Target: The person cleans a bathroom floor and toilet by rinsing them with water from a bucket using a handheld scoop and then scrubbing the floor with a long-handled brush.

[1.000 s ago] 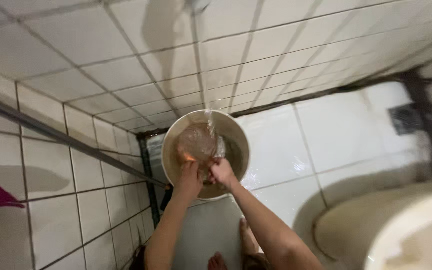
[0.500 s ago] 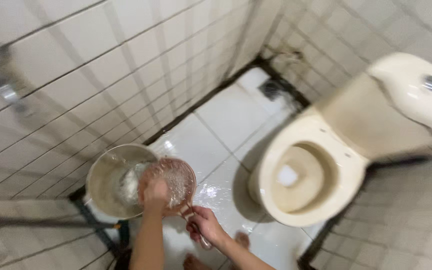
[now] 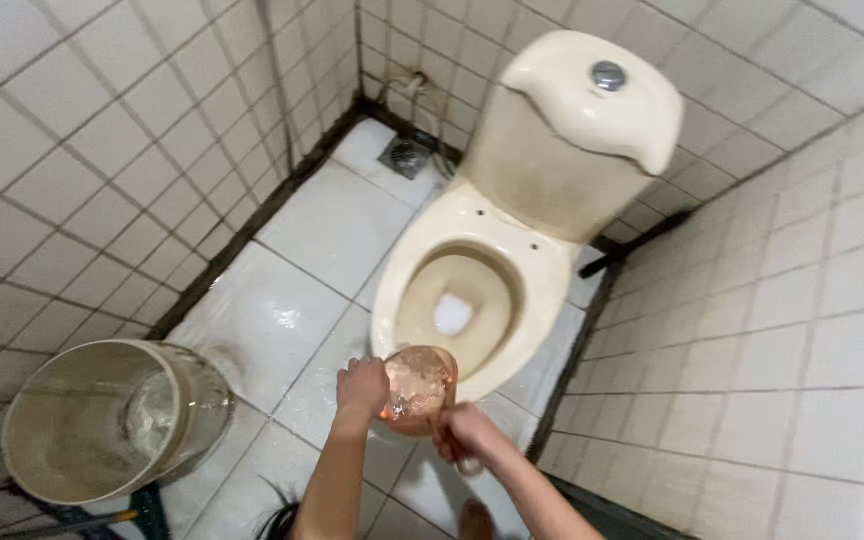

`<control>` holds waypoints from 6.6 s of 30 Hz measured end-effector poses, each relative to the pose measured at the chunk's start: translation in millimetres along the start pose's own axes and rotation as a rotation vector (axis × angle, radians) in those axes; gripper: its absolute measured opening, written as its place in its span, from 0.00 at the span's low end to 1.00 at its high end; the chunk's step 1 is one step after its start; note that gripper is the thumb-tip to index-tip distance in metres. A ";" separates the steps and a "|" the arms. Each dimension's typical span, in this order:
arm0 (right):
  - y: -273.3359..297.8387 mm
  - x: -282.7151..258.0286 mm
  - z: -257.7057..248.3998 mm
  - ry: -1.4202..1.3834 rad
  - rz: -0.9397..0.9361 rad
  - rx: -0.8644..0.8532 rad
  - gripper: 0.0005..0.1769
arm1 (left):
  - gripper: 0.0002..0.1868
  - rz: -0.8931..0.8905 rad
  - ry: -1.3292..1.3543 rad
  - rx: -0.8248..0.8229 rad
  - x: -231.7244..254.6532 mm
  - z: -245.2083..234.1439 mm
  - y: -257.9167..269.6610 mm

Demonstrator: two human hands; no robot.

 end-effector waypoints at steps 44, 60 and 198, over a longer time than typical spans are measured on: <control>4.6 -98.0 -147.4 0.473 -0.261 0.704 0.20 | 0.32 -0.122 0.226 0.091 124.5 47.9 -39.9; 9.0 -56.0 -137.2 0.290 -0.171 0.523 0.34 | 0.36 -0.125 0.187 0.068 130.7 52.4 -50.4; 130.5 -36.7 -73.9 0.412 -1.199 0.633 0.13 | 0.21 -0.164 1.669 -0.048 167.4 106.6 5.0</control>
Point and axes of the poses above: each hand's wrist, its own y-axis away from the middle knuckle, its own z-axis out of the palm, x = y × z, the point moved 5 cm from there along -y, towards the middle knuckle, and after that the axes turned 15 degrees about y, right-handed, at the moved point
